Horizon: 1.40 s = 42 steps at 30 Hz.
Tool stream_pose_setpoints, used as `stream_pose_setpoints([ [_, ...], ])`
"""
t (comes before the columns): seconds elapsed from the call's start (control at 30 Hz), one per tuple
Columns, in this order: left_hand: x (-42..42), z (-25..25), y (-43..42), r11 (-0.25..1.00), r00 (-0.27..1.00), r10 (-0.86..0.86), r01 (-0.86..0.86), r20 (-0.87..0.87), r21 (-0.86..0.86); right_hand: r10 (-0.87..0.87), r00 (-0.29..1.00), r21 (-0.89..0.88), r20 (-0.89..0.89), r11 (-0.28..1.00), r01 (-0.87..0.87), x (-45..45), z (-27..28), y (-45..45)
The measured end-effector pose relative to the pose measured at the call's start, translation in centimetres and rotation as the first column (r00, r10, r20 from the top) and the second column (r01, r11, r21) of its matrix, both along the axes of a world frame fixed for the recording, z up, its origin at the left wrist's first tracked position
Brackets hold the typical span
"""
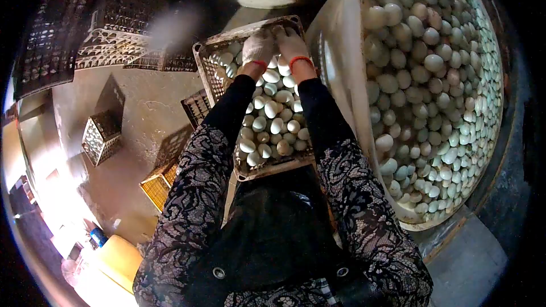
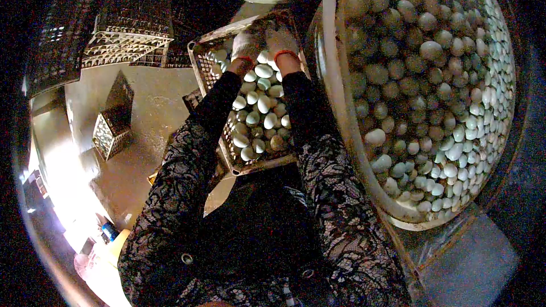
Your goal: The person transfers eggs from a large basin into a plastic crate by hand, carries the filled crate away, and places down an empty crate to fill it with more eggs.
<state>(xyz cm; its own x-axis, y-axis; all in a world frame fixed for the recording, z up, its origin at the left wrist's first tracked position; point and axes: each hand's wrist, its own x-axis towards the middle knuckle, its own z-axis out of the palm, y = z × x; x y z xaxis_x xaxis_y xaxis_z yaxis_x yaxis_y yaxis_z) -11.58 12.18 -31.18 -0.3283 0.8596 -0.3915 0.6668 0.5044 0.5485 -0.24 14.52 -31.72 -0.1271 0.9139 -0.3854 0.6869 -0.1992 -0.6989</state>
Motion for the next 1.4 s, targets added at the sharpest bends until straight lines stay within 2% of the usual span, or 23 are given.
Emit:
stream_pose_setpoints([
  [0.03,-0.7,-1.1,-0.1,0.986,0.999,-0.032,0.028,0.018,0.166,0.163,0.974,0.059,0.158,0.983,-0.174,-0.5,0.8,0.3],
  [0.1,-1.1,-1.6,-0.9,0.982,1.000,-0.012,0.007,0.026,0.190,0.058,0.988,-0.099,0.145,0.994,-0.044,-1.2,3.9,-0.1],
  [0.2,-2.0,-1.9,-1.6,0.984,0.996,0.030,-0.045,0.088,0.171,0.017,0.990,-0.148,0.141,0.989,0.004,-1.9,2.8,0.2],
  [0.27,-2.5,-2.2,-2.6,0.940,0.999,0.029,-0.017,-0.029,0.340,0.007,0.991,-0.122,0.136,0.993,0.009,-2.0,2.7,-0.6],
  [0.33,-2.7,-2.1,-3.1,0.956,0.999,0.043,-0.044,0.011,0.291,-0.005,0.991,-0.094,0.130,0.995,0.017,-2.5,3.1,-1.5],
  [0.4,-2.5,-1.5,-4.0,0.913,0.956,0.027,0.095,-0.293,0.396,-0.008,0.974,0.019,0.228,1.000,0.004,-2.8,3.3,-2.1],
  [0.43,-2.3,-0.2,-4.5,0.945,0.932,-0.003,0.120,-0.362,0.303,-0.008,0.973,0.020,0.231,1.000,0.004,-2.8,2.8,-2.2],
  [0.5,-2.1,-0.1,-5.0,0.955,0.927,-0.020,0.129,-0.375,0.268,-0.065,0.993,0.122,0.099,0.991,0.052,-2.8,1.9,-2.7],
  [0.57,-1.8,-0.3,-5.5,0.962,0.921,-0.036,0.137,-0.388,0.234,-0.056,0.992,0.202,0.111,0.979,0.033,-2.1,1.0,-3.8],
  [0.63,-1.4,-1.9,-6.4,0.916,0.933,0.030,0.118,-0.358,0.384,-0.048,0.989,0.356,0.138,0.935,-0.005,-1.4,1.4,-5.2],
  [0.67,-1.2,-2.6,-6.8,0.884,0.938,0.061,0.107,-0.340,0.455,-0.048,0.989,0.354,0.140,0.935,-0.005,-1.3,1.6,-5.5],
  [0.73,-0.7,-3.4,-7.2,0.906,0.942,0.033,0.112,-0.334,0.407,-0.120,0.993,0.318,-0.018,0.941,0.120,-0.9,1.1,-6.0],
  [0.77,-0.9,-3.7,-7.2,0.863,0.937,-0.052,0.216,-0.345,0.457,-0.124,0.992,0.315,-0.016,0.941,0.122,-0.6,1.0,-6.1],
  [0.83,-1.0,-3.3,-6.9,0.752,0.869,-0.147,0.408,-0.472,0.517,-0.101,0.985,0.604,-0.141,0.780,0.166,0.4,-0.3,-6.4],
  [0.93,-2.1,-2.8,-6.2,0.674,0.744,-0.226,0.586,-0.629,0.450,-0.131,0.977,0.689,-0.169,0.693,0.212,2.9,-1.2,-8.4],
  [1.0,-2.3,-1.9,-6.1,0.709,0.756,-0.268,0.575,-0.598,0.408,-0.068,0.987,0.753,-0.143,0.640,0.153,3.9,-1.3,-9.5],
  [1.07,-2.9,-2.3,-6.4,0.730,0.733,-0.295,0.587,-0.613,0.350,0.107,0.980,0.661,0.170,0.725,-0.194,4.4,-0.4,-11.1],
  [1.1,-3.1,-2.4,-6.5,0.723,0.727,-0.301,0.596,-0.617,0.350,0.107,0.961,0.732,0.254,0.628,-0.263,4.3,-0.7,-11.0],
  [1.2,-3.1,-2.2,-7.2,0.718,0.722,-0.317,0.607,-0.616,0.342,0.013,0.965,0.763,0.262,0.610,-0.215,2.7,-6.6,-9.9],
  [1.27,-1.2,-0.1,-7.4,0.703,0.717,-0.326,0.620,-0.616,0.349,-0.005,0.972,0.687,0.235,0.709,-0.162,2.4,-6.2,-9.7],
  [1.3,-0.3,-0.3,-7.3,0.641,0.689,-0.382,0.678,-0.616,0.361,-0.018,0.974,0.644,0.225,0.753,-0.135,2.2,-5.8,-9.6],
  [1.33,-0.1,-1.9,-6.5,0.593,0.620,-0.514,0.756,-0.593,0.277,-0.015,0.959,0.746,0.282,0.632,-0.210,2.8,-5.7,-9.7],
  [1.4,0.3,-5.7,-5.4,0.505,0.489,-0.462,0.831,-0.740,0.233,-0.002,0.945,0.690,0.327,0.683,-0.238,3.6,-4.0,-10.6],
])
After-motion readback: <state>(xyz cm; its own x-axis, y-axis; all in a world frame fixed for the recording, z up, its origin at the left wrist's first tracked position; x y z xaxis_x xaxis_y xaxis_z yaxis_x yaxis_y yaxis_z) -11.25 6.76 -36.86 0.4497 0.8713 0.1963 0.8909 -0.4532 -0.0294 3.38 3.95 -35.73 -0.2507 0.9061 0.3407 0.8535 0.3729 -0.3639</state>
